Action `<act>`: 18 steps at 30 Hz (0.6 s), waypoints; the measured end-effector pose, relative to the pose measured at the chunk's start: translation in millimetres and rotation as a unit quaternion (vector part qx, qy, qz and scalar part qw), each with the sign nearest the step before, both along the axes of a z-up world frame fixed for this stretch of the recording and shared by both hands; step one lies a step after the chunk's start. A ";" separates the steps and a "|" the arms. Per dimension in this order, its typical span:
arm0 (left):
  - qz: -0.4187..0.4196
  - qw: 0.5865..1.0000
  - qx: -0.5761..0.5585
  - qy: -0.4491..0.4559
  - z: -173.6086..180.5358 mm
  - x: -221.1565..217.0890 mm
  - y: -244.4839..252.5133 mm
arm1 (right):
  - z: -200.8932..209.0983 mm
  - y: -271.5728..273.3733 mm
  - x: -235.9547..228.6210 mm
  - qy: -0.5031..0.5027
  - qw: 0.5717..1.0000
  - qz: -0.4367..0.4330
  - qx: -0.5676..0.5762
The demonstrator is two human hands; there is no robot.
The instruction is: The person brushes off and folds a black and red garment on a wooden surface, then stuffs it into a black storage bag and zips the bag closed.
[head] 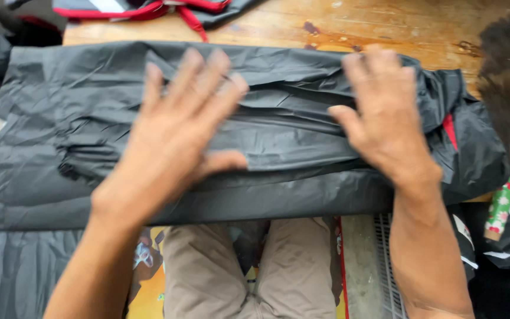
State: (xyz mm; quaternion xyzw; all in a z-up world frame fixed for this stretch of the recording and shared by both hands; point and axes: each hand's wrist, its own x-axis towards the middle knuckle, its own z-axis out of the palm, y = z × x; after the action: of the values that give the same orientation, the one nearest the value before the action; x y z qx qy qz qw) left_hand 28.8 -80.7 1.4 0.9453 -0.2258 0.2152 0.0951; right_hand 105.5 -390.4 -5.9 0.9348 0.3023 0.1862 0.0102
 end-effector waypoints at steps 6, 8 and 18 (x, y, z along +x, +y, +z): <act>-0.015 0.993 0.121 0.014 -39.4 -31.6 -10.0 | -7.7 -8.6 -27.4 0.288 0.955 -0.072 -0.022; -0.009 0.986 0.165 -0.003 -43.1 -43.8 -5.2 | -5.4 -23.0 -39.0 0.216 0.975 -0.050 -0.007; 0.014 0.982 0.174 -0.072 -34.9 -62.0 -16.5 | -17.0 -40.9 -67.4 0.136 0.990 -0.026 0.032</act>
State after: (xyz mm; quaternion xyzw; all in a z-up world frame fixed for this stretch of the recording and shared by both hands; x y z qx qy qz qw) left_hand -33.2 -97.3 -33.6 0.9324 -0.2528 0.2419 -0.0905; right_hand 38.1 -431.3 -22.9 0.9589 0.2701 0.0666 -0.0558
